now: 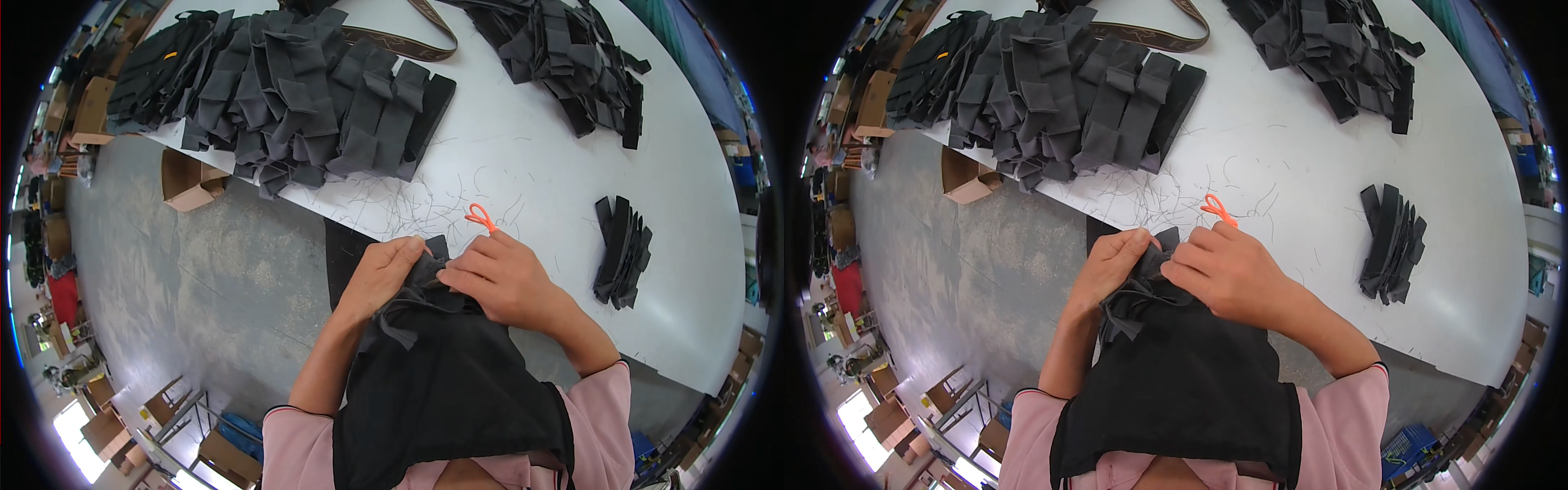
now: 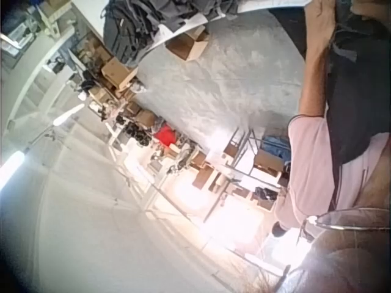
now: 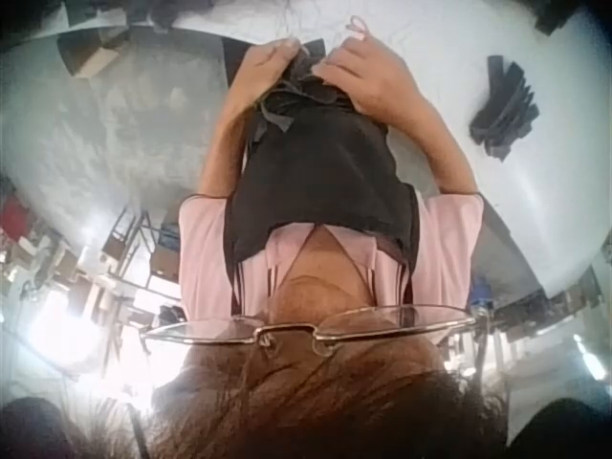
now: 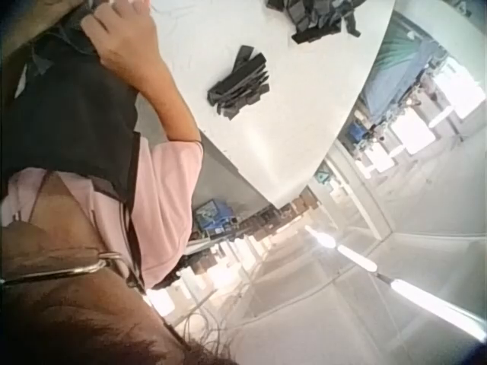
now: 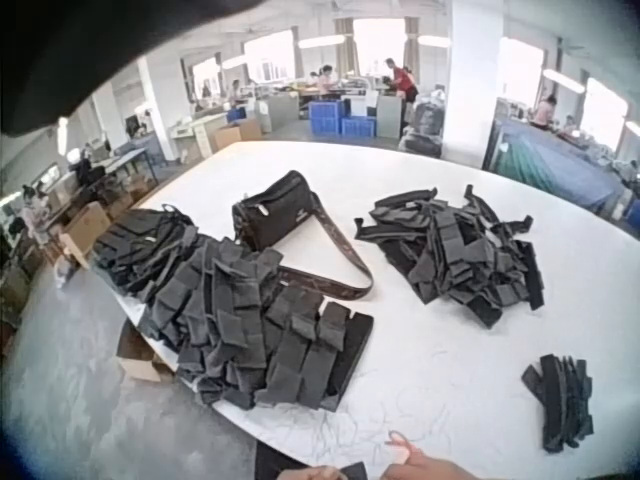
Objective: Inspecting and trimming threads from black fabric garment components at a manufacturing workbench.
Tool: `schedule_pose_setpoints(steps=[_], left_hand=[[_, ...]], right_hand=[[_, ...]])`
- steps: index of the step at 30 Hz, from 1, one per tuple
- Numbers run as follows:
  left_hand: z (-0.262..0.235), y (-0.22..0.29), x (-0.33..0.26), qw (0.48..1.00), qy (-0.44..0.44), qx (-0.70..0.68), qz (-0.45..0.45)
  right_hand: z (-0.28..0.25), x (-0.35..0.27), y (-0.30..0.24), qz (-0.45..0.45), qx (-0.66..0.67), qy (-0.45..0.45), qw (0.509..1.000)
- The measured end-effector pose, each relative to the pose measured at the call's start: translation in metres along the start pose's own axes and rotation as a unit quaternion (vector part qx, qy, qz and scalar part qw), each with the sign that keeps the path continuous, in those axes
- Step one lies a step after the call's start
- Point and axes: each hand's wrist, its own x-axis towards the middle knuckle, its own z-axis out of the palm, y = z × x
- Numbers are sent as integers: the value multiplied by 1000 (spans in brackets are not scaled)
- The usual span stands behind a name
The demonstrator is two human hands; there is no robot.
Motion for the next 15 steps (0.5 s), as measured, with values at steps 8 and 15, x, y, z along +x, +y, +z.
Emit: schedule_pose_setpoints(steps=[8, 15], left_hand=[[2, 0, 1, 999, -4, -32, -22], [1, -5, -1, 999, -18, -24, -27]], right_hand=[[11, -9, 0, -2, -8, 54, 999], [15, -16, -14, 143, 130, 155, 969]])
